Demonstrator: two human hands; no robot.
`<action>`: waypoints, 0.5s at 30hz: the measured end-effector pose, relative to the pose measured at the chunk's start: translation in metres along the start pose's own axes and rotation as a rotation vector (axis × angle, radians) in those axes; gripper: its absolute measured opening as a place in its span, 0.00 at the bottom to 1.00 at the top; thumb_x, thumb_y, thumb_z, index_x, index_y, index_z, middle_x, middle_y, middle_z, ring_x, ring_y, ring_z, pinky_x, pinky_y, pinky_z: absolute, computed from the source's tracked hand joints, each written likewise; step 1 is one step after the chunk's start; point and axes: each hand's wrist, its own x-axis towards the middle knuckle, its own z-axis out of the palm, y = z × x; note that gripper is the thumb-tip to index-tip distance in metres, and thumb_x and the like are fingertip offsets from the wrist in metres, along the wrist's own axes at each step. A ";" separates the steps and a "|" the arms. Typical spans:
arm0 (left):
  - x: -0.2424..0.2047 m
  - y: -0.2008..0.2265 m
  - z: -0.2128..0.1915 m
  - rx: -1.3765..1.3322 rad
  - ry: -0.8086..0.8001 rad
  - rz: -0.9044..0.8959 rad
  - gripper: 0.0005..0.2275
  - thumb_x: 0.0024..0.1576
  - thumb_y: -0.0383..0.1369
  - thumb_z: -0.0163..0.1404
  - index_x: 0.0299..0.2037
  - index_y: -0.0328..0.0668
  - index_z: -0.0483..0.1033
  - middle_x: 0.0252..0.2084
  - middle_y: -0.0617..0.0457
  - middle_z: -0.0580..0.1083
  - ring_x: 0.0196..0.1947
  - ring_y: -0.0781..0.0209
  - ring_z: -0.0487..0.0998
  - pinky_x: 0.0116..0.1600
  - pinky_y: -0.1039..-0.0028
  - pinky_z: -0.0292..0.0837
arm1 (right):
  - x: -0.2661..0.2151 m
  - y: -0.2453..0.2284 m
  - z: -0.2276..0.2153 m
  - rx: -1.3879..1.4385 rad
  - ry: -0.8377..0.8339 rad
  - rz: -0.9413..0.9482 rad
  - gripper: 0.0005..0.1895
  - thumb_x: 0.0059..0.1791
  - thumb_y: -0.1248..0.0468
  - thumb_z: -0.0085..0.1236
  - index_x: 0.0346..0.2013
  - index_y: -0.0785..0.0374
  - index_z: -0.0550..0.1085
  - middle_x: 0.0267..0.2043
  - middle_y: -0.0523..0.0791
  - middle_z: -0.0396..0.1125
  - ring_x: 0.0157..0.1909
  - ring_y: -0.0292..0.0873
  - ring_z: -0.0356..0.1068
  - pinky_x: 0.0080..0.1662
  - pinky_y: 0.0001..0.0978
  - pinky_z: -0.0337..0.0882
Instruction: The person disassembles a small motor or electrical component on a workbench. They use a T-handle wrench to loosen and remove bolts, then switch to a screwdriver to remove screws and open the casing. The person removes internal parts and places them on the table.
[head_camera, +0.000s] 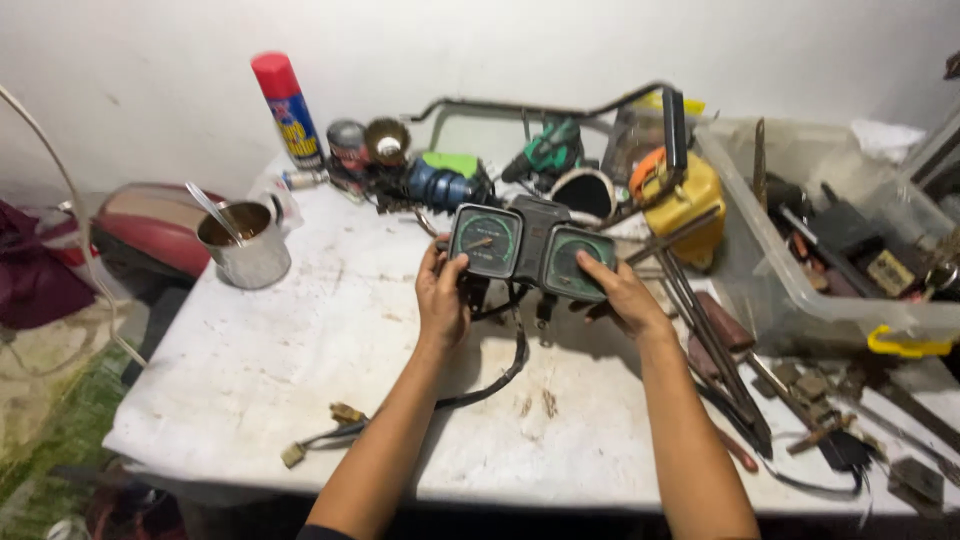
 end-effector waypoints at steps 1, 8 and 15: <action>0.003 0.014 0.014 -0.005 -0.009 0.009 0.20 0.54 0.25 0.56 0.58 0.37 0.72 0.43 0.50 0.73 0.41 0.61 0.77 0.48 0.71 0.78 | -0.011 -0.021 0.006 0.001 0.001 -0.014 0.46 0.46 0.41 0.67 0.65 0.72 0.65 0.55 0.64 0.66 0.46 0.64 0.73 0.28 0.58 0.78; 0.016 0.074 0.066 0.037 -0.495 0.337 0.29 0.62 0.27 0.48 0.75 0.34 0.53 0.75 0.40 0.57 0.75 0.52 0.56 0.78 0.60 0.48 | 0.006 -0.065 -0.028 0.141 -0.131 -0.550 0.32 0.45 0.65 0.66 0.63 0.59 0.66 0.58 0.53 0.66 0.56 0.46 0.69 0.55 0.37 0.76; -0.005 0.144 0.076 -0.191 -0.394 -0.353 0.41 0.53 0.67 0.43 0.58 0.32 0.73 0.50 0.34 0.76 0.50 0.37 0.81 0.59 0.43 0.76 | -0.026 -0.098 -0.010 -0.091 0.006 -1.142 0.46 0.33 0.67 0.82 0.60 0.63 0.64 0.60 0.56 0.64 0.62 0.51 0.67 0.62 0.40 0.70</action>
